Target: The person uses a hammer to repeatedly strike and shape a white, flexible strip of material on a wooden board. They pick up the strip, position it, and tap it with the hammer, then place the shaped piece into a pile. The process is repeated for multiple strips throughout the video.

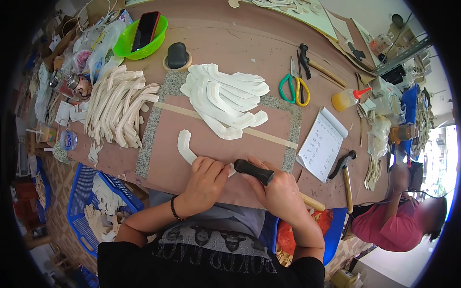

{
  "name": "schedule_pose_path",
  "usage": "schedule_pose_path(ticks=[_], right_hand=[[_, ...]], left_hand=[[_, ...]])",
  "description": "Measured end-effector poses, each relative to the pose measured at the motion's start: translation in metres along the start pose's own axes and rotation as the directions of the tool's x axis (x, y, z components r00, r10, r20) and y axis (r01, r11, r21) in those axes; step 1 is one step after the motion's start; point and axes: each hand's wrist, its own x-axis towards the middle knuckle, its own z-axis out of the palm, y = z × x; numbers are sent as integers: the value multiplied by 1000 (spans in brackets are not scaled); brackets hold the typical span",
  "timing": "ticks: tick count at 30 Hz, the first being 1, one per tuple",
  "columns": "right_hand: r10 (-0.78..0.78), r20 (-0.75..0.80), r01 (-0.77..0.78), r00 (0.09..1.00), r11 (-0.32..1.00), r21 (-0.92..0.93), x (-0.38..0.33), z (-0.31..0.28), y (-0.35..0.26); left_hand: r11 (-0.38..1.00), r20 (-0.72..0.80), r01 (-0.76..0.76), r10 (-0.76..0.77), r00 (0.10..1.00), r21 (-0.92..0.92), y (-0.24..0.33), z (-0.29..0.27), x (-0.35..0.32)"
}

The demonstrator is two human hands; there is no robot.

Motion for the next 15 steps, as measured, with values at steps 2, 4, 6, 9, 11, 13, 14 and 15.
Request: schedule_pose_path(ticks=[2, 4, 6, 9, 11, 13, 14, 15], right_hand=[[9, -46, -8, 999, 1000, 19, 1, 0, -3], [9, -47, -8, 999, 1000, 28, 4, 0, -7], [-24, -50, 23, 998, 1000, -11, 5, 3, -4], [-32, -52, 28, 998, 996, -88, 7, 9, 3], [57, -40, -59, 998, 996, -59, 10, 1, -10], [19, -61, -18, 998, 999, 29, 7, 5, -8], [3, -76, 2, 997, 997, 73, 5, 6, -6], [-20, -50, 21, 999, 1000, 9, 6, 8, -3]], left_hand=[[999, 13, -39, 39, 999, 31, 1, -2, 1], [996, 1, -81, 81, 997, 41, -3, -4, 4], [993, 56, -86, 82, 995, 80, -2, -5, 4], [989, 122, -92, 77, 989, 117, 2, -10, 2], [989, 137, -74, 56, 989, 127, 3, -12, -1], [991, 130, -62, 46, 990, 120, 1, -13, -2], [997, 136, -48, 38, 990, 68, -1, -15, -3], [999, 141, -33, 30, 990, 16, -4, -18, -4]])
